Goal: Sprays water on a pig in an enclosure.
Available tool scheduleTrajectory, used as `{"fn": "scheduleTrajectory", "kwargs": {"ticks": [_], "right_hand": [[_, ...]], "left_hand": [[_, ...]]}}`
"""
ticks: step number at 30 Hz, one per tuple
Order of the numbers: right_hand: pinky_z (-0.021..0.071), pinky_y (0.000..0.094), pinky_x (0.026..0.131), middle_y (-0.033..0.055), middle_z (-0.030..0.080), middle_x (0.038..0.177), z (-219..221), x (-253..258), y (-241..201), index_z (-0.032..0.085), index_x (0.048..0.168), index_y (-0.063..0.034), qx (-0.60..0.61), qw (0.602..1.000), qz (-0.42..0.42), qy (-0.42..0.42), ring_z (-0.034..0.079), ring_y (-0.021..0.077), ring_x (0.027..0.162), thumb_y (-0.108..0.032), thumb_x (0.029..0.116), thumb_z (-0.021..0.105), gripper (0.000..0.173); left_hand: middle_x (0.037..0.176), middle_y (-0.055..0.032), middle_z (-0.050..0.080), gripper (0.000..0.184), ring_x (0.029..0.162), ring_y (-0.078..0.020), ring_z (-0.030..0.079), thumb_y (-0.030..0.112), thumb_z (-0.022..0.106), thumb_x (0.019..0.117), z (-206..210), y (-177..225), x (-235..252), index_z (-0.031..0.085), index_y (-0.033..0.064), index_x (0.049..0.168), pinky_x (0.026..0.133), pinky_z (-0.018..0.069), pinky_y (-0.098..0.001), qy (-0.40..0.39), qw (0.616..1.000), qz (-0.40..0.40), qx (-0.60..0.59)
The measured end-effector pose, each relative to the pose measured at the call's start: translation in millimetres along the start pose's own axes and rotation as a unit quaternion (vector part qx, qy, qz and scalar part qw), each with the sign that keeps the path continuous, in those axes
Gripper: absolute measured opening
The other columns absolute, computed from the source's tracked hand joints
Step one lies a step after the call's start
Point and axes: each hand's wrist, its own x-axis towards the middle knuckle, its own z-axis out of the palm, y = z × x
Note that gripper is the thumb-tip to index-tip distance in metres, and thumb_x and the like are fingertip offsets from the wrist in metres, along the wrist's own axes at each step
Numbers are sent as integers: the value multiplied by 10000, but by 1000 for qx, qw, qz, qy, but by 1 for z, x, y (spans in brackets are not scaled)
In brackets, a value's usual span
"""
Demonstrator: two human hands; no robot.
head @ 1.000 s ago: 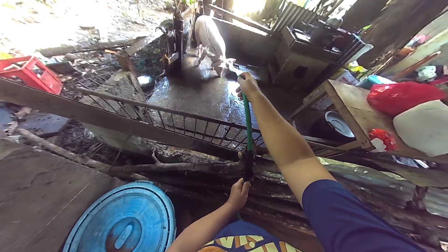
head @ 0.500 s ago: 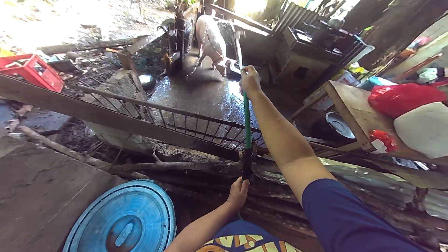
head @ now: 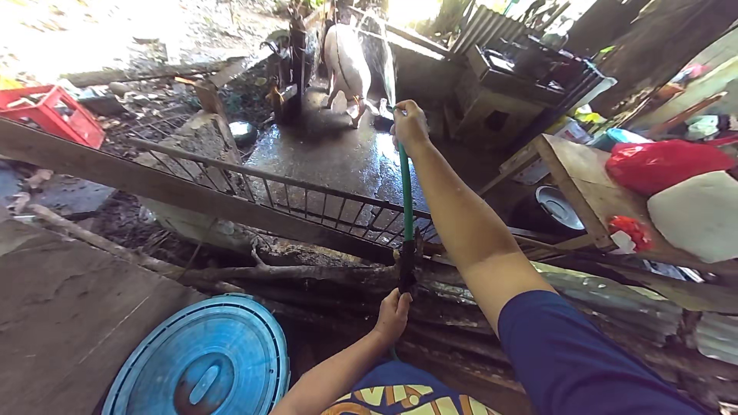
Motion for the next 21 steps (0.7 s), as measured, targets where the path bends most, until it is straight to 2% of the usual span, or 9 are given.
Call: {"fn": "scheduleTrajectory", "kwargs": {"ticks": [21], "right_hand": [[492, 295, 488, 83, 561, 824, -3, 11, -23, 506, 1400, -91, 0, 1000, 2, 5, 524, 140, 520, -205, 1118, 400, 322]], "left_hand": [[652, 81, 473, 292, 549, 31, 444, 183, 426, 1055, -8, 14, 9, 624, -1, 942, 562, 422, -161, 24, 999, 38, -30]]}}
